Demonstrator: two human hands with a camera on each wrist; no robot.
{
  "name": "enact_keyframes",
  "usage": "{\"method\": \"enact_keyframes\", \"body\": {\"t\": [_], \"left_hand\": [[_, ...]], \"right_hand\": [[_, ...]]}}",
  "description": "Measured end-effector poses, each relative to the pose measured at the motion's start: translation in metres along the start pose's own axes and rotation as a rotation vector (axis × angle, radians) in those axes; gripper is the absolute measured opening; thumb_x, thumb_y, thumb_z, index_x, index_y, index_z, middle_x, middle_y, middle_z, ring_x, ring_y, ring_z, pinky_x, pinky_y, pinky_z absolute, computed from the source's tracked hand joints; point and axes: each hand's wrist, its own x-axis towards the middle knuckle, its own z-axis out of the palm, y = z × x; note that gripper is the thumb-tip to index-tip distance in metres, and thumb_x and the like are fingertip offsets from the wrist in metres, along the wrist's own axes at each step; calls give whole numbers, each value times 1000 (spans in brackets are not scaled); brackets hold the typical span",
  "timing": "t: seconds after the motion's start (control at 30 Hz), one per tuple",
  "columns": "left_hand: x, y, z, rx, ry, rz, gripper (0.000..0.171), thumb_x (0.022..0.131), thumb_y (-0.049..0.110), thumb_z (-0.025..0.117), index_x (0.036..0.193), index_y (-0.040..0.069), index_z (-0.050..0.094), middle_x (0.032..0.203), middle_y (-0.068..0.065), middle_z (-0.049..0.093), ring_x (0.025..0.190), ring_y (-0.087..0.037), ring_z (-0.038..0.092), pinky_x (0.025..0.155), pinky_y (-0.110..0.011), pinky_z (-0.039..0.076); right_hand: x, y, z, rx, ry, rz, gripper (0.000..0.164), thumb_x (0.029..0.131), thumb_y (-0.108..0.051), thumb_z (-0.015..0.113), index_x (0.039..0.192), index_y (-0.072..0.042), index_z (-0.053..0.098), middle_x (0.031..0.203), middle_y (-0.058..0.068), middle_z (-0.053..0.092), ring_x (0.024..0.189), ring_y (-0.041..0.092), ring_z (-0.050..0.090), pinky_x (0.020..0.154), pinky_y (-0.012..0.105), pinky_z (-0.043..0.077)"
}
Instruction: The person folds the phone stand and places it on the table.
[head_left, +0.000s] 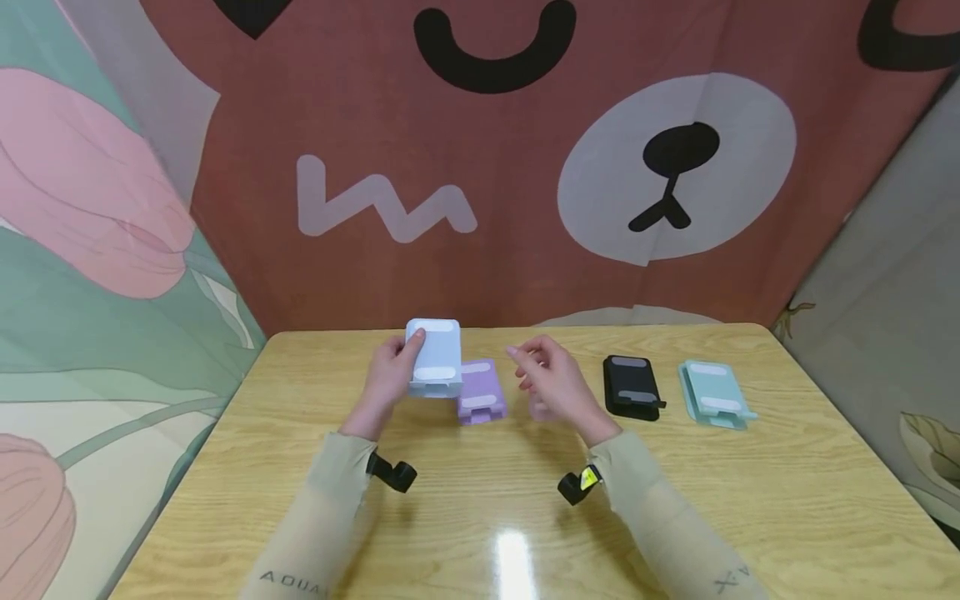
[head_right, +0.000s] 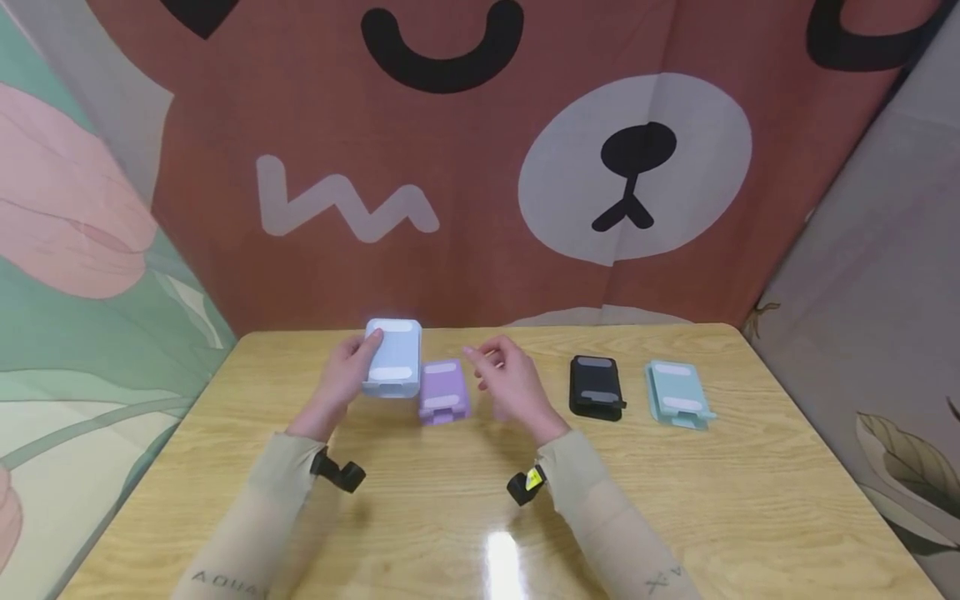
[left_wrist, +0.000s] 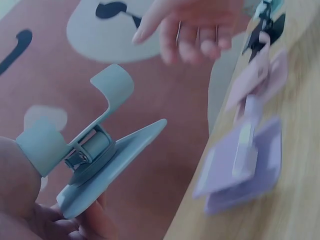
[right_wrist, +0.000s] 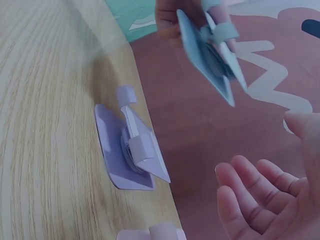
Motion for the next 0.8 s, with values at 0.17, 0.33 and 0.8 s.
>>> {"method": "enact_keyframes", "body": {"t": [0.17,0.33,0.8], "left_hand": [[5,-10,-19,37,-7,-58,61,107,48,46,125,-10,56,117,-25,59,103,-32,55,88,-42,45],[8,-23,-30,97,-27,-113,61,108,45,45,127,-12,53,120,-26,56,106,-33,53,92,-43,43],[11,-55,-43,299,-108,-162,59,108,41,44,127,-15,50,119,-28,56,103,-36,53,89,-47,46]], "right_hand": [[1,1,-3,-37,7,7,48,98,-57,61,117,-12,60,101,14,68,88,30,65,75,40,51],[2,2,-3,-99,35,8,49,98,-58,60,115,-12,62,106,10,67,96,26,61,86,41,48],[-2,3,-8,-187,16,24,48,101,-50,61,130,-12,64,124,6,66,116,26,58,99,47,46]]}}
